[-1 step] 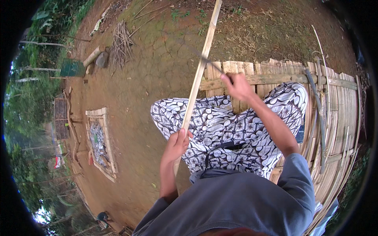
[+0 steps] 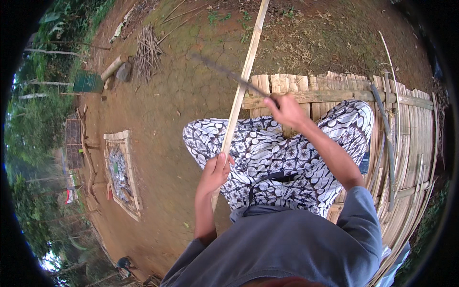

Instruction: The person sits cross-legged on a bamboo mat and uses a large knife to shave and smooth a long, thin bamboo stick. They hold the stick with one hand and repeatedly scrape the blade along its length to remove the outer layer and refine the surface.

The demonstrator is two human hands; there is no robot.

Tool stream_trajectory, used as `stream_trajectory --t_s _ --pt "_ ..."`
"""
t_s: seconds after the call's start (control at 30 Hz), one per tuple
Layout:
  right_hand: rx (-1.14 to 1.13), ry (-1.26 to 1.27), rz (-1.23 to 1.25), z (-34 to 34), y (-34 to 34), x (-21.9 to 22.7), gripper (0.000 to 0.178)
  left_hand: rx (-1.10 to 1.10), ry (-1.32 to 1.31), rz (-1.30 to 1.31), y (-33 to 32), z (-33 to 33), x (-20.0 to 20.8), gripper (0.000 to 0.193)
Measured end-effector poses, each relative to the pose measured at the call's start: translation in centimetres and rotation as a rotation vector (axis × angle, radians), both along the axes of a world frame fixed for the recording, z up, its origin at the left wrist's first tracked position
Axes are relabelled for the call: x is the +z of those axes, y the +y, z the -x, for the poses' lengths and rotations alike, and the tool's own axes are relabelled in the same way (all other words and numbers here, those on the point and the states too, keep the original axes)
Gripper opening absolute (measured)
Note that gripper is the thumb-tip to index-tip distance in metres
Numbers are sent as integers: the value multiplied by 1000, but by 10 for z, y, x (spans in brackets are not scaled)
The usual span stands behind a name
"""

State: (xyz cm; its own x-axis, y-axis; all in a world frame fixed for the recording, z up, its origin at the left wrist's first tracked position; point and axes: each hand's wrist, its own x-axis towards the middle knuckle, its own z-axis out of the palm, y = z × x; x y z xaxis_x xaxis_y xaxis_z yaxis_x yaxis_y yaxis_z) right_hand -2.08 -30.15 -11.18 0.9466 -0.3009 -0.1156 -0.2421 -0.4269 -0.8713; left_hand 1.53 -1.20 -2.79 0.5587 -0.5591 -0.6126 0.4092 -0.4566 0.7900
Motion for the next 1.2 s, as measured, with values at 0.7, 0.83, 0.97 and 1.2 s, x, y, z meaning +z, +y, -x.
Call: stream_trajectory --t_s 0.7,0.83,0.97,1.2 --pt "300 -353 430 8 37 -16 64 -73 -416 -177 8 1 -11 36" --pt "268 -450 683 -2 16 -12 66 -146 -594 -260 14 11 -6 33" --pt "-372 55 195 -36 -65 -14 61 -232 -685 -321 40 28 17 33" --pt "123 -129 328 -2 2 6 59 -119 -495 -197 36 24 8 33"
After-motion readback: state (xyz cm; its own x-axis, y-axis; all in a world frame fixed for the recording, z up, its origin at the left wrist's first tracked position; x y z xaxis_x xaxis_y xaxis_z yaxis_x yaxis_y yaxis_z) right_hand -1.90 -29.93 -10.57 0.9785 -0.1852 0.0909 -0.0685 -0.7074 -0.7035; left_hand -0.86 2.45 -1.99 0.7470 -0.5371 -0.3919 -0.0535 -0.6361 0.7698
